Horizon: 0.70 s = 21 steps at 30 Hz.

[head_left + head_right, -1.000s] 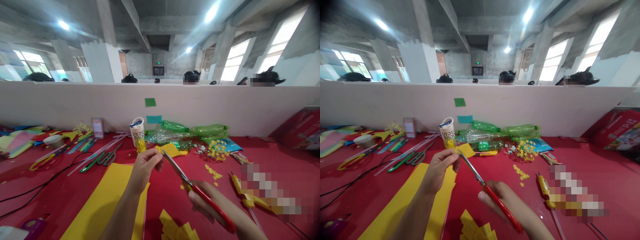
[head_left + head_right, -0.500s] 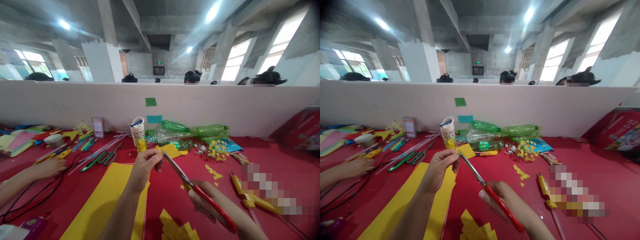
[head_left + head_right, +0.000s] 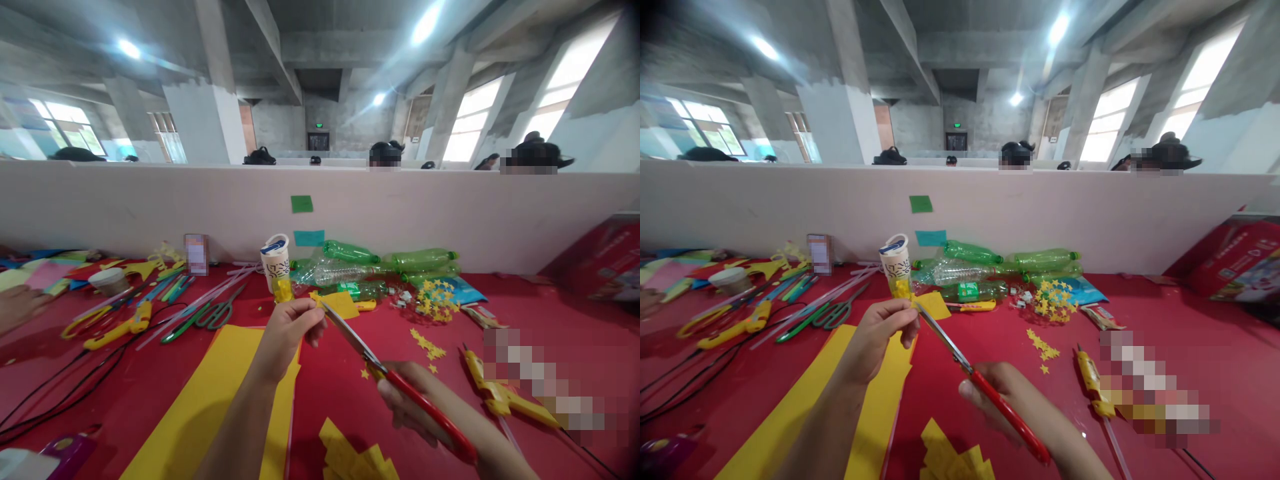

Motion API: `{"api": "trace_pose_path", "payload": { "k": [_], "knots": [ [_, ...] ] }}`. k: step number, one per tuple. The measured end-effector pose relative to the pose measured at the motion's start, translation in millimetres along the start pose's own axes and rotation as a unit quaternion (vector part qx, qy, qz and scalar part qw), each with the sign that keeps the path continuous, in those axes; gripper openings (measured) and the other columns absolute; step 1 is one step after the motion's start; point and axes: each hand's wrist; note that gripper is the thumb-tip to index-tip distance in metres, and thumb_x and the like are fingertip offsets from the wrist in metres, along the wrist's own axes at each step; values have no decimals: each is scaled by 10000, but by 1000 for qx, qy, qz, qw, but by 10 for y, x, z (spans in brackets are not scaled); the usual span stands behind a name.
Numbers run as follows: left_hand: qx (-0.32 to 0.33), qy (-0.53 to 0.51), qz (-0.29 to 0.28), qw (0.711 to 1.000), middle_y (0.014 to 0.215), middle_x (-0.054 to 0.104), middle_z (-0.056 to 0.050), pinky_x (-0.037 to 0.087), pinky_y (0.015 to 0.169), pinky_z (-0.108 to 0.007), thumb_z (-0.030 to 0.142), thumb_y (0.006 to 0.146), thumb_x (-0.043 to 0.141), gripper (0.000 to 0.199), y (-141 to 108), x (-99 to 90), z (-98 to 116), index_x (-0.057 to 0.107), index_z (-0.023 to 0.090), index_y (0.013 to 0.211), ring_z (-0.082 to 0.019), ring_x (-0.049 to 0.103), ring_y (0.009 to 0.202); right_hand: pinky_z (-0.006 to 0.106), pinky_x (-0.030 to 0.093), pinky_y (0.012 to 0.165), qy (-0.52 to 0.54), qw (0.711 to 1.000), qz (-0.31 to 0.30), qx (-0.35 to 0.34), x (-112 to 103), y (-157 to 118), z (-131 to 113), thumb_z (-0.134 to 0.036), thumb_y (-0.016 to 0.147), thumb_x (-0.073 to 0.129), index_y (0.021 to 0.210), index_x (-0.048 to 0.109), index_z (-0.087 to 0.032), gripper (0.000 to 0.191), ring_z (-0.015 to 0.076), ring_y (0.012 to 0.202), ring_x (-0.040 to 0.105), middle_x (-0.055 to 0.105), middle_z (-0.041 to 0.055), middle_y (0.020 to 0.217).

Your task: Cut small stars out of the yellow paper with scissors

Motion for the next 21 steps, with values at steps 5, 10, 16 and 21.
{"api": "trace_pose_path", "payload": {
  "k": [5, 10, 16, 21],
  "knots": [
    [-1, -4, -1, 1000, 520, 533, 6, 374, 460, -205, 230, 779, 557, 238, 5, 2, -6, 581, 140, 559, -91, 460, 483, 133, 203, 303, 4, 1000, -6, -8, -3, 19, 48, -696, 791, 441, 691, 373, -197, 513, 17, 342, 304, 364, -87, 510],
    [-1, -3, -3, 1000, 525, 536, 4, 373, 458, -206, 224, 782, 554, 239, 6, 2, -11, 582, 139, 561, -92, 461, 485, 141, 215, 297, 4, 1000, -16, -2, -18, 37, 54, -698, 784, 451, 712, 393, -192, 514, 22, 324, 306, 373, -91, 487],
    [-1, 0, -5, 1000, 528, 536, 4, 374, 465, -208, 227, 789, 547, 244, 8, 2, -13, 580, 139, 564, -94, 461, 489, 143, 210, 312, 10, 1000, -19, -12, -19, 25, 35, -662, 807, 465, 697, 410, -187, 490, 19, 314, 307, 351, -101, 455],
    [-5, 6, -6, 1000, 528, 532, 5, 371, 469, -213, 248, 791, 548, 246, 13, -7, -22, 575, 141, 571, -96, 463, 485, 145, 220, 319, 6, 1000, -15, -12, -26, 40, 71, -674, 801, 459, 689, 388, -195, 497, 19, 312, 313, 355, -101, 456]
  ]
}}
Point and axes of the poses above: each hand's wrist, its own y-axis towards the middle knuckle, its own x-axis out of the palm, z = x × y
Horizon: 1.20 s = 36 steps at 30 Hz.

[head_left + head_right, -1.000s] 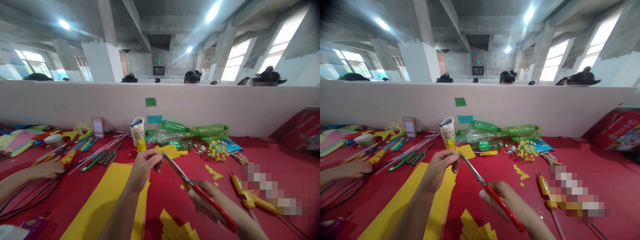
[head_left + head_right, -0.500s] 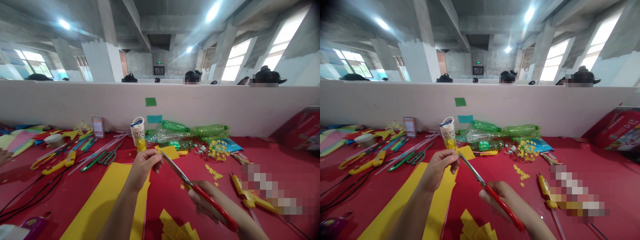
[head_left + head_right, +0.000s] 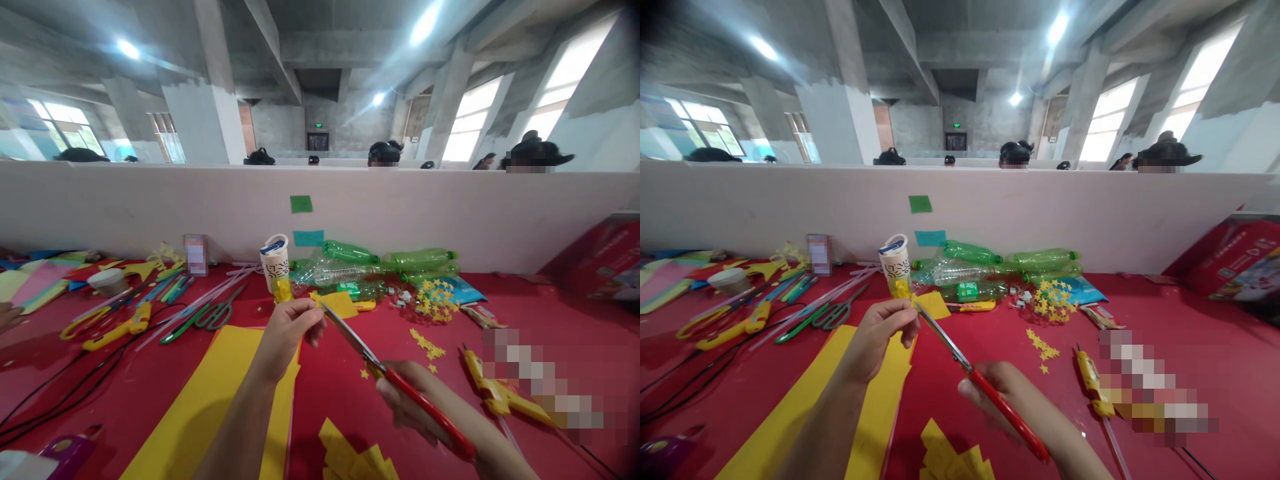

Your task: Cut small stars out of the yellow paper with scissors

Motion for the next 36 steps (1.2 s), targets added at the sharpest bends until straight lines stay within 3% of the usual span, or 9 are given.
{"api": "trace_pose_path", "payload": {
  "k": [4, 8, 17, 25, 30, 36],
  "knots": [
    [26, 12, 14, 999, 533, 529, 15, 375, 494, -217, 241, 799, 542, 230, 4, -28, 16, 560, 149, 589, -95, 469, 492, 143, 228, 318, 7, 1000, 2, 3, 7, 7, 27, -677, 787, 480, 683, 369, -203, 497, 17, 308, 295, 312, -115, 450],
    [48, 22, 32, 998, 528, 517, 26, 380, 525, -218, 217, 795, 550, 206, -2, -40, 32, 541, 156, 598, -93, 469, 508, 140, 194, 304, -2, 1000, 16, 4, 29, -2, 13, -700, 770, 475, 693, 390, -193, 520, 16, 329, 307, 375, -88, 498],
    [61, 12, 12, 998, 556, 515, 24, 385, 533, -208, 225, 800, 557, 190, -21, 15, 12, 565, 151, 625, -90, 470, 529, 166, 228, 351, -21, 999, 35, 1, 76, -24, -38, -745, 759, 415, 706, 383, -197, 552, 37, 373, 312, 379, -79, 530],
    [64, 19, 11, 998, 563, 523, 17, 390, 532, -211, 235, 803, 551, 194, -31, 34, 27, 565, 155, 626, -97, 478, 532, 203, 295, 457, -51, 997, 16, -54, 84, 3, -43, -702, 803, 408, 689, 378, -203, 513, 67, 418, 357, 402, -78, 472],
    [68, 22, 4, 997, 569, 514, 17, 385, 531, -212, 233, 816, 546, 201, -32, 27, 18, 564, 152, 632, -94, 471, 534, 196, 275, 442, -60, 996, 24, -53, 89, 0, -52, -704, 813, 378, 674, 368, -202, 521, 61, 424, 334, 375, -75, 491],
    [68, 16, 7, 998, 566, 511, 22, 376, 537, -208, 226, 823, 545, 220, -27, 35, 16, 542, 153, 615, -89, 466, 537, 167, 215, 350, 49, 998, 7, -32, 147, 28, -17, -723, 783, 407, 672, 331, -212, 529, 29, 368, 263, 298, -97, 515]
  ]
}}
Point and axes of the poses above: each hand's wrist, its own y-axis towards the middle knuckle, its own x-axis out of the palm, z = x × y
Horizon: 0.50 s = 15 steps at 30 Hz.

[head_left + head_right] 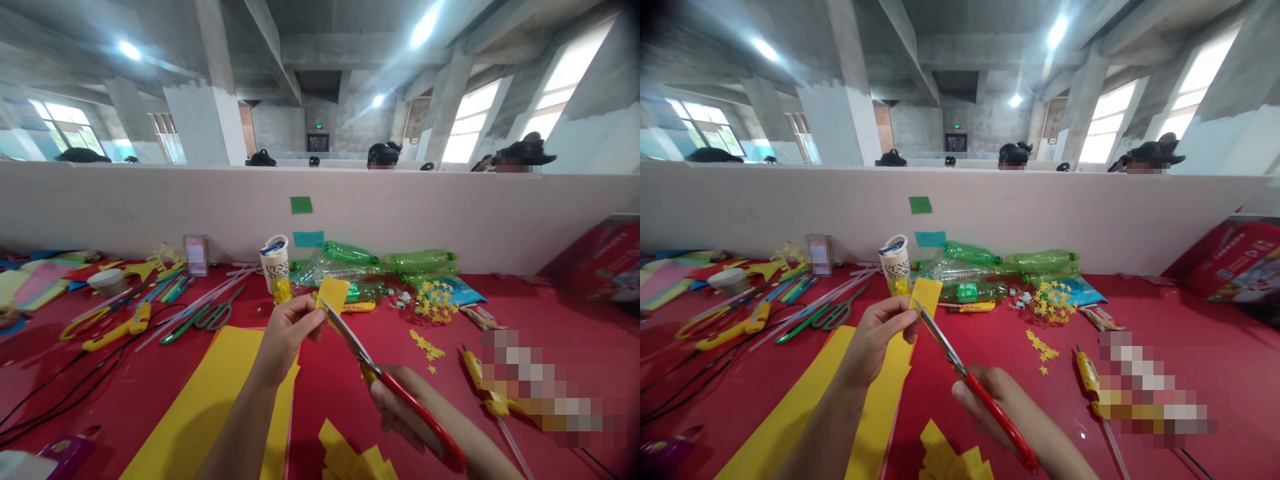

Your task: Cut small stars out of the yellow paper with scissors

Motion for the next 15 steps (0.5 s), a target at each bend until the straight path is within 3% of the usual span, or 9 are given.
{"api": "trace_pose_path", "payload": {
  "k": [15],
  "knots": [
    [-10, -23, -7, 1000, 555, 515, 29, 381, 533, -200, 223, 825, 556, 228, 17, -2, -37, 534, 151, 610, -81, 465, 527, 153, 239, 330, 19, 999, 10, 29, 8, 19, 46, -702, 777, 449, 651, 347, -207, 522, 35, 379, 307, 325, -83, 514]
  ]
}}
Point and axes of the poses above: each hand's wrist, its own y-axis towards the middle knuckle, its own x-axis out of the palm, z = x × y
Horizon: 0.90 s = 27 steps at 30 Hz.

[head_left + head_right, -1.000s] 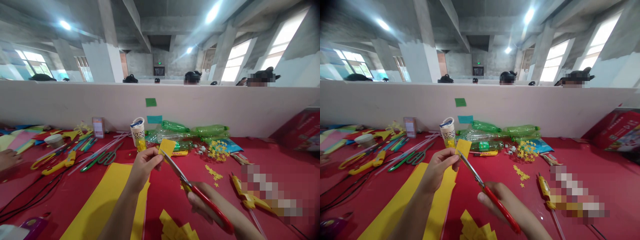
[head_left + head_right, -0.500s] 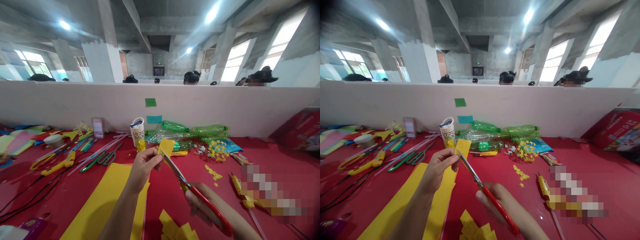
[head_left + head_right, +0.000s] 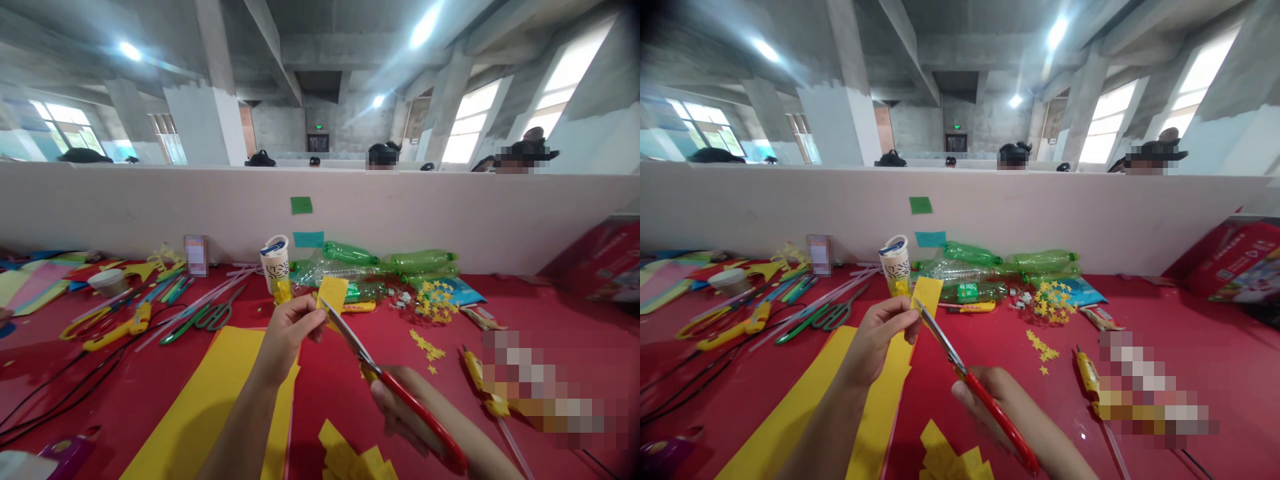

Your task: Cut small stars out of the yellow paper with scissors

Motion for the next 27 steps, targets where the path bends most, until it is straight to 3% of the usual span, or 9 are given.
{"api": "trace_pose_path", "payload": {
  "k": [9, 18, 27],
  "knots": [
    [4, -8, 10, 1000, 568, 554, 17, 395, 553, -215, 195, 822, 554, 188, -5, -21, -3, 580, 147, 641, -95, 506, 544, 143, 217, 278, -4, 1000, 18, 3, -44, 41, 93, -666, 761, 522, 637, 359, -209, 500, 28, 308, 317, 359, -96, 462],
    [12, -42, 79, 996, 576, 576, 27, 415, 568, -234, 201, 813, 574, 118, 16, -13, -9, 595, 162, 704, -108, 537, 547, 146, 209, 301, -30, 999, 21, -2, -54, -33, -51, -725, 749, 466, 664, 362, -205, 537, 18, 304, 292, 347, -103, 452],
    [17, -11, 32, 999, 568, 557, 27, 410, 573, -234, 181, 825, 537, 155, 13, -28, -17, 573, 163, 676, -105, 524, 555, 154, 235, 344, -93, 995, 21, -9, -99, -81, -74, -711, 779, 437, 696, 412, -182, 535, 26, 370, 325, 391, -70, 549]
  ]
}}
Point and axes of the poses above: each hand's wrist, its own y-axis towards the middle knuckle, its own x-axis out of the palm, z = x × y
